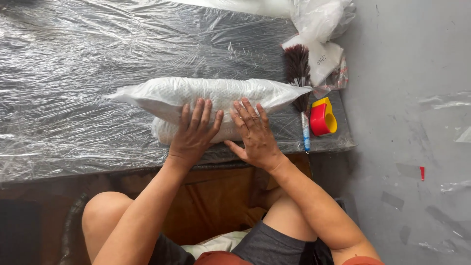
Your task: The person wraps a white textured item in bubble wrap on a plastic-covered table. They roll the item, tie the plastic bag, and secure it with red tape.
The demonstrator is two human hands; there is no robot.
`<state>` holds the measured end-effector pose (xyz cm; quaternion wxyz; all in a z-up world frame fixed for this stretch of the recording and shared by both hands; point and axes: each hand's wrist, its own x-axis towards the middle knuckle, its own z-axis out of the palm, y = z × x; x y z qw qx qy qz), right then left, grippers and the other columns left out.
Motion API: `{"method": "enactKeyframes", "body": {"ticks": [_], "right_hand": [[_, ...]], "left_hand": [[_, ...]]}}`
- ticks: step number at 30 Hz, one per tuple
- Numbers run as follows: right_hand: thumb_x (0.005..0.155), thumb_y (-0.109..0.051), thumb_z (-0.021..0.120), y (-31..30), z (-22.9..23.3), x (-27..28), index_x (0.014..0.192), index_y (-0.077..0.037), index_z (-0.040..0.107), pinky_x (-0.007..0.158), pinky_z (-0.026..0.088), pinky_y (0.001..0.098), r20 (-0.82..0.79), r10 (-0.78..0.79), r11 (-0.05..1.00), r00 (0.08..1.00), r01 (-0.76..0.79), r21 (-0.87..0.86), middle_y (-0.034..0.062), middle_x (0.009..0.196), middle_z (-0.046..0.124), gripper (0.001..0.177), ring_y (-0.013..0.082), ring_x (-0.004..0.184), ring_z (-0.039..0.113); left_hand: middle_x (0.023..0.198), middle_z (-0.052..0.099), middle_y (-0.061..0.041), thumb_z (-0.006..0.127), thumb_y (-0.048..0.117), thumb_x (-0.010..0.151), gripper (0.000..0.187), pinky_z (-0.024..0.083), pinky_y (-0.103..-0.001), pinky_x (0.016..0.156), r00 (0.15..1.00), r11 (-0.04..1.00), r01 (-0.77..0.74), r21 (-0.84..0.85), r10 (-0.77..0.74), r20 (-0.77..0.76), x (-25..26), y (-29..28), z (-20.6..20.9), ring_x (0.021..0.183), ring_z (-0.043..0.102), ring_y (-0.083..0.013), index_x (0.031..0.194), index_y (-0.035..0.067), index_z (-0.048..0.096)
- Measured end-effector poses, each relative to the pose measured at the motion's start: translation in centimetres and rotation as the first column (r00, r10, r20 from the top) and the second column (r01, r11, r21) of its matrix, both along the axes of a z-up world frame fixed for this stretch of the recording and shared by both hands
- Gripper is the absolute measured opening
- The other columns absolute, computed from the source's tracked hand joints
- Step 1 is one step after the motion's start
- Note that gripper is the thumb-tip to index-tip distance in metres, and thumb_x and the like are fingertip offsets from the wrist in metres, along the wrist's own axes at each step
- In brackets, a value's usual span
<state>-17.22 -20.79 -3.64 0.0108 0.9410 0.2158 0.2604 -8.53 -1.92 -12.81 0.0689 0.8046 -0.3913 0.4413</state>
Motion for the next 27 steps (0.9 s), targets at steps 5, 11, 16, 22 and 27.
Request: {"method": "enactKeyframes", "body": {"ticks": [5,11,16,22,27], "right_hand": [[0.09,-0.037,0.076,-5.8,1.2,-2.3,0.13,-0.01,0.065,0.111,0.041,0.0516,0.166,0.018,0.954,0.986,-0.066,0.293,0.008,0.132,0.065,0.049,0.0317,0.127,0.062],[0.099,-0.028,0.068,-23.0,-6.0,-3.3,0.125,-0.001,0.056,0.089,0.047,0.0528,0.108,-0.605,0.75,0.789,0.52,0.408,0.0187,0.112,0.059,0.039,0.042,0.102,0.062],[0.1,-0.068,0.054,-31.8,-14.3,-5.1,0.132,-0.007,0.059,0.103,0.035,0.0627,-0.501,-0.783,0.42,0.368,0.907,0.009,0.0206,0.126,0.066,0.069,0.0409,0.122,0.06],[0.105,-0.058,0.059,-33.1,-15.4,-5.4,0.11,-0.014,0.063,0.103,0.035,0.0498,-0.318,-0.829,0.484,0.461,0.875,0.006,0.0137,0.098,0.077,0.044,0.0319,0.101,0.073],[0.107,-0.042,0.069,-25.3,-7.3,-6.5,0.096,-0.005,0.063,0.085,0.047,0.049,-0.202,-0.749,0.515,0.631,0.746,0.422,0.0201,0.08,0.07,0.039,0.0424,0.084,0.071]], "left_hand": [[0.146,0.054,-0.03,0.054,0.043,0.102,0.058,0.039,-0.065,0.112,0.997,0.996,0.076,-0.056,-0.077,-0.013,0.1,0.0,0.2,0.138,0.051,-0.0478,0.149,0.011,0.054],[0.146,0.056,-0.028,0.056,0.036,0.101,0.053,0.037,-0.063,0.114,1.0,1.0,0.006,-0.024,-0.005,0.028,-0.3,0.0,0.6,0.138,0.052,-0.0462,0.149,0.012,0.054],[0.146,0.056,-0.027,0.05,0.029,0.102,0.05,0.038,-0.062,0.113,0.998,0.999,-0.024,-0.045,0.026,0.05,-0.4,-0.3,0.4,0.138,0.052,-0.0446,0.149,0.013,0.053],[0.145,0.055,-0.027,0.058,0.02,0.096,0.052,0.038,-0.061,0.115,0.997,0.998,-0.059,-0.036,0.061,0.055,-0.6,-0.6,0.7,0.138,0.051,-0.0441,0.147,0.012,0.052],[0.145,0.055,-0.027,0.061,0.017,0.094,0.055,0.038,-0.061,0.115,0.996,0.997,-0.07,-0.036,0.072,0.056,-0.7,-0.5,1.1,0.139,0.051,-0.0436,0.147,0.012,0.051]]}}
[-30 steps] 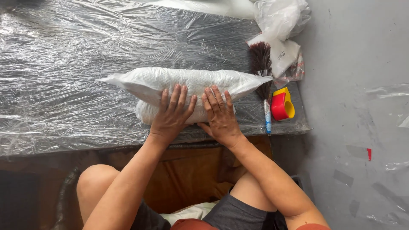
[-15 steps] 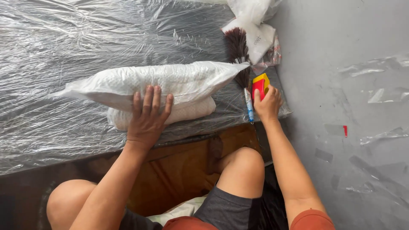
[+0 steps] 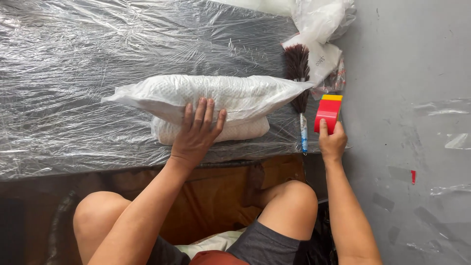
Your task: The person wraps a white textured item in bubble wrap on a plastic-covered table. They roll the item, tie the plastic bag, and secure it with red tape.
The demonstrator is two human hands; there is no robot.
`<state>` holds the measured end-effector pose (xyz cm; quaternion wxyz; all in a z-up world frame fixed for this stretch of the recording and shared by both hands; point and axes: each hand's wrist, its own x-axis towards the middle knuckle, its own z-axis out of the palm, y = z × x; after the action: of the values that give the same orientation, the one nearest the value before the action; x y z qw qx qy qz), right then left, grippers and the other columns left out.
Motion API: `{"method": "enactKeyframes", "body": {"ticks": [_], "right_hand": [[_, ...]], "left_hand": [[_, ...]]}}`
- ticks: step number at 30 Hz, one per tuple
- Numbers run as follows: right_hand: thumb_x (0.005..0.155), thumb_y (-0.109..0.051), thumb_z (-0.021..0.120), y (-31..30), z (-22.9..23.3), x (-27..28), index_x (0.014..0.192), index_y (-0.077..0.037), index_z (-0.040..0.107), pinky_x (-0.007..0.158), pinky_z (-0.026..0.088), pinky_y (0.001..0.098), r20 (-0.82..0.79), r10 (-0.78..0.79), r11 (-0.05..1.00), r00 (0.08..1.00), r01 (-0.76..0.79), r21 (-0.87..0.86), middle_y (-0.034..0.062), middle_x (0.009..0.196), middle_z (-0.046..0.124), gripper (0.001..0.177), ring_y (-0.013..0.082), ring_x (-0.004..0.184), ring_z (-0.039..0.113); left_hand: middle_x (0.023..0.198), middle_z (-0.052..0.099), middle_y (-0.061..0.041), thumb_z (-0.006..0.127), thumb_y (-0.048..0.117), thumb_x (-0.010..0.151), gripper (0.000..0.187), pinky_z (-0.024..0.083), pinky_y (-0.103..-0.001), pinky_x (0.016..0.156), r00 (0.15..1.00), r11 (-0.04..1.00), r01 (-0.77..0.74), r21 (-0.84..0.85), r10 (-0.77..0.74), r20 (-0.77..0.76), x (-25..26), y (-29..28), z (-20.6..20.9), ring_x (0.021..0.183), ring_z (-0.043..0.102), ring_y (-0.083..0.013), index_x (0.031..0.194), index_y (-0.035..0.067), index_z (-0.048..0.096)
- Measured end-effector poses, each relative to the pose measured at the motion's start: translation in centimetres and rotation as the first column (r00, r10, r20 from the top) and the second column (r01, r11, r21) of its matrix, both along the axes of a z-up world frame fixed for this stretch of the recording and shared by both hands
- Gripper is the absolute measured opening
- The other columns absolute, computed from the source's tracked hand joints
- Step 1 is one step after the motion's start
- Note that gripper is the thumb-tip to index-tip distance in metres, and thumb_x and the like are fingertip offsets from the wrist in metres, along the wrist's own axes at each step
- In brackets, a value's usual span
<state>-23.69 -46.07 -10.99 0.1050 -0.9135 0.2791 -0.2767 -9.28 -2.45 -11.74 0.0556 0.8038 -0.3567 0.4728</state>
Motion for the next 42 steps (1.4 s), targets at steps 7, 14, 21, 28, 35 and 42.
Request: {"method": "enactKeyframes", "body": {"ticks": [7,14,21,28,35,42], "right_hand": [[0.11,-0.025,0.057,15.2,16.5,-1.3,0.115,-0.004,0.06,0.088,0.063,0.0403,0.628,0.142,0.75,0.765,-0.497,0.436,0.0238,0.088,0.07,0.022,0.0309,0.082,0.076],[0.105,-0.026,0.057,22.4,18.0,1.5,0.103,-0.004,0.066,0.077,0.064,0.0431,0.641,0.085,0.369,0.763,-0.621,0.691,0.0285,0.081,0.071,0.024,0.0356,0.072,0.077],[0.099,-0.03,0.064,28.3,16.1,6.3,0.106,0.001,0.065,0.077,0.064,0.0444,0.518,0.264,0.267,0.814,-0.577,0.772,0.029,0.082,0.073,0.032,0.0367,0.073,0.078],[0.099,-0.036,0.065,30.5,15.8,8.2,0.113,-0.002,0.065,0.089,0.061,0.042,0.401,0.31,0.32,0.862,-0.492,0.81,0.0237,0.091,0.076,0.037,0.0335,0.081,0.079],[0.099,-0.034,0.065,31.3,15.6,8.0,0.109,0.0,0.066,0.086,0.062,0.0409,0.339,0.329,0.368,0.881,-0.45,0.814,0.0211,0.084,0.076,0.035,0.0309,0.078,0.079],[0.099,-0.036,0.067,31.7,15.9,7.9,0.111,-0.002,0.068,0.094,0.059,0.0421,0.31,0.296,0.375,0.904,-0.408,0.833,0.0212,0.088,0.076,0.036,0.0322,0.082,0.079]], "left_hand": [[0.145,0.054,-0.027,0.063,0.015,0.095,0.054,0.038,-0.06,0.116,1.0,1.0,0.005,-0.023,-0.006,-0.009,-0.3,0.0,0.5,0.139,0.051,-0.0436,0.146,0.011,0.05],[0.146,0.053,-0.028,0.062,0.014,0.096,0.054,0.037,-0.06,0.118,1.0,0.999,-0.012,-0.04,0.012,-0.011,-0.5,-0.1,0.4,0.14,0.049,-0.0442,0.148,0.011,0.047],[0.143,0.055,-0.027,0.056,0.015,0.101,0.046,0.038,-0.059,0.117,1.0,0.997,-0.009,-0.074,0.011,0.019,-0.5,0.0,0.6,0.138,0.051,-0.0433,0.146,0.01,0.048],[0.141,0.057,-0.029,0.053,0.012,0.101,0.041,0.039,-0.059,0.117,1.0,0.994,0.024,-0.106,-0.024,0.004,-0.6,0.0,1.1,0.137,0.053,-0.0443,0.142,0.008,0.051],[0.14,0.058,-0.028,0.055,0.014,0.101,0.035,0.04,-0.059,0.117,0.999,0.993,0.014,-0.118,-0.01,0.03,-0.3,-0.4,0.5,0.135,0.054,-0.0438,0.135,0.008,0.055],[0.142,0.056,-0.029,0.05,0.013,0.104,0.038,0.037,-0.059,0.119,1.0,0.997,0.007,-0.082,-0.007,0.0,-0.3,-0.4,0.5,0.138,0.051,-0.0437,0.141,0.006,0.053]]}}
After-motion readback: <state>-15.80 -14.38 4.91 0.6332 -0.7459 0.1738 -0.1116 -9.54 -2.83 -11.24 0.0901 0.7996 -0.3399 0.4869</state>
